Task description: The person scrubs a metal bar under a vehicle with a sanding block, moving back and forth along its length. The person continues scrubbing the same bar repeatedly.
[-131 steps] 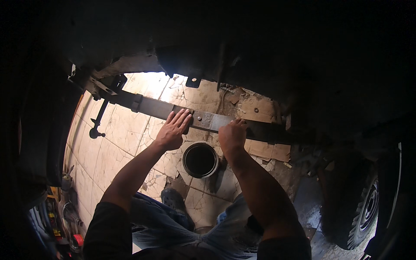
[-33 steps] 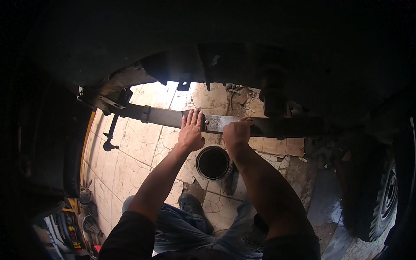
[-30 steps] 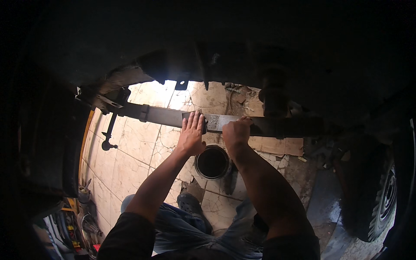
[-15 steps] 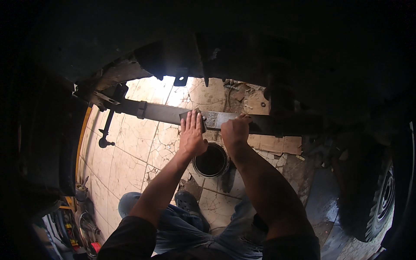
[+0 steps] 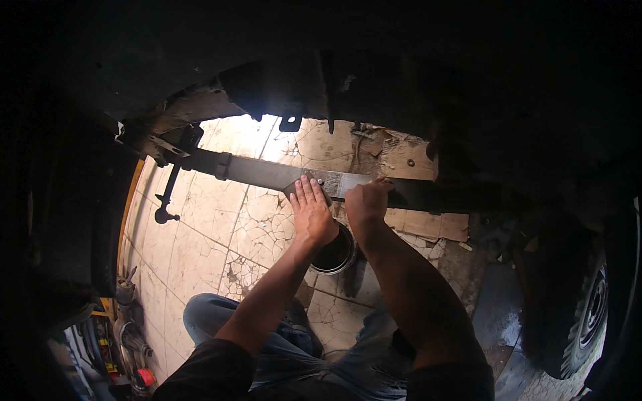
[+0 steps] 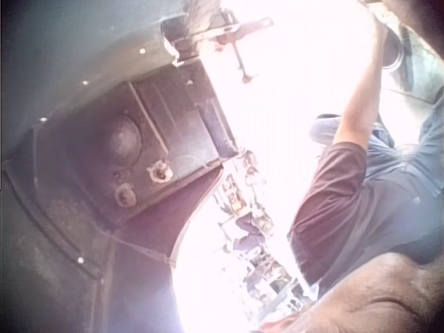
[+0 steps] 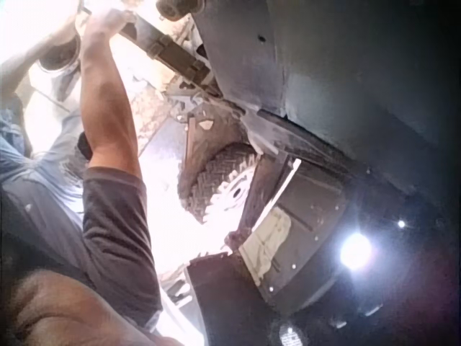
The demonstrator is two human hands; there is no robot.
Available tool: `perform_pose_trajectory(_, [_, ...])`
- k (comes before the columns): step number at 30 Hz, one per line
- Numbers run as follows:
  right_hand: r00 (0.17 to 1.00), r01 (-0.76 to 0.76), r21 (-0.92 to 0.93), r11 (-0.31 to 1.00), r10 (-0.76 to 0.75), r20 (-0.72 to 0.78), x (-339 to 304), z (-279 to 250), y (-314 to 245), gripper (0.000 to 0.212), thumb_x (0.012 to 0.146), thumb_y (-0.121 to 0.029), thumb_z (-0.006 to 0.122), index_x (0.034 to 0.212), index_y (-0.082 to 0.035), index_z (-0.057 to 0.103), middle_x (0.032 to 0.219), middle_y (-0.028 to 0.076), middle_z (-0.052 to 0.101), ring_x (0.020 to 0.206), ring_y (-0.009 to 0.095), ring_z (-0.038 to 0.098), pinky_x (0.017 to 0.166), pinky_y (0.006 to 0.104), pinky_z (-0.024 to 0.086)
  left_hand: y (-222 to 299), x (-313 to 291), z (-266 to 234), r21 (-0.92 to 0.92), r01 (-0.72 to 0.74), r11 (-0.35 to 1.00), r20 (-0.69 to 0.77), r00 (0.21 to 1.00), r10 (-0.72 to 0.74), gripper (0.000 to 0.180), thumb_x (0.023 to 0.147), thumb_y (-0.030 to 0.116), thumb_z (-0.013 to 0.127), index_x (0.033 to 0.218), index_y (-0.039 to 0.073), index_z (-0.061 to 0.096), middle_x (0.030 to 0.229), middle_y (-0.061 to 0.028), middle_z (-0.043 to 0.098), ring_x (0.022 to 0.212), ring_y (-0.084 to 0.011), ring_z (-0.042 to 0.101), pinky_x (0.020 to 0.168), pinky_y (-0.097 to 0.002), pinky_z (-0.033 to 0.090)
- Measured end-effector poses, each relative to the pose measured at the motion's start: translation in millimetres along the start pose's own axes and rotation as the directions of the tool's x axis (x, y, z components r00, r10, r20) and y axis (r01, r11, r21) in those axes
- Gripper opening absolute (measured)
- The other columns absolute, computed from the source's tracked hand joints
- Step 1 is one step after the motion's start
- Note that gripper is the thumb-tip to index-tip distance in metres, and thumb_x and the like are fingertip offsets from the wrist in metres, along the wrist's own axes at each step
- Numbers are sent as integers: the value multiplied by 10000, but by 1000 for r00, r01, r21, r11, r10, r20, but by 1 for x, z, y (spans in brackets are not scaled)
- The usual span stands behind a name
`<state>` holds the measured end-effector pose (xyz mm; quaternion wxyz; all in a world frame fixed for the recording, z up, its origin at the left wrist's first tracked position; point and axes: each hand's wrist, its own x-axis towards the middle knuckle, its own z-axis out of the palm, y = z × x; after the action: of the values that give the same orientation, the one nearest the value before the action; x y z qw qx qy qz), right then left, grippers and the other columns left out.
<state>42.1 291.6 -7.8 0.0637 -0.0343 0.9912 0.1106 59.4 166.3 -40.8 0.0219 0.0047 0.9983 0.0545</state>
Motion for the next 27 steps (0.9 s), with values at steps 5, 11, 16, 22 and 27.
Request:
perform_pose_trajectory(5, [999,28,-21,999,-27,36,0,4,4,263,865,-174,560,1024,-93,754,1249,261,612,1130,367,604,831,433,484,2,4,-1,45,12,999,68,998,-15,913,764,195,603,1499,-90,143,1590,-265,95,1490,-399,53,1181,-552,20])
perform_pose_trajectory(11, [998,40,-25,999,-39,46,-2,-2,-1,311,907,-183,520,1127,-72,710,1291,259,586,1200,404,558,933,517,444,-8,9,5,41,39,998,40,998,-40,894,781,202,582,1494,-103,137,1591,-269,81,1490,-404,41,1176,-567,33])
perform_pose_trajectory(16, [997,18,1,1000,-18,81,3,-2,2,290,898,-185,532,1092,-83,723,1285,254,592,1160,392,579,898,500,453,18,-10,-5,33,43,999,159,986,-48,941,790,210,614,1511,-79,82,1600,-255,53,1494,-393,12,1165,-587,-23])
perform_pose_trajectory(22, [998,38,-24,999,-39,-52,-2,6,3,224,838,-170,588,956,-94,763,1205,245,644,1025,345,639,767,405,485,-9,7,-11,30,80,996,104,991,-83,862,837,218,572,1519,-52,119,1611,-219,66,1501,-358,17,1163,-594,-21])
perform_pose_trajectory(27, [998,7,-51,999,-10,-55,-1,8,1,234,844,-170,585,974,-83,760,1205,239,643,1066,351,621,793,424,483,-3,8,-7,81,96,992,117,988,-105,861,837,211,561,1514,-67,108,1611,-224,51,1499,-373,17,1164,-594,-15])
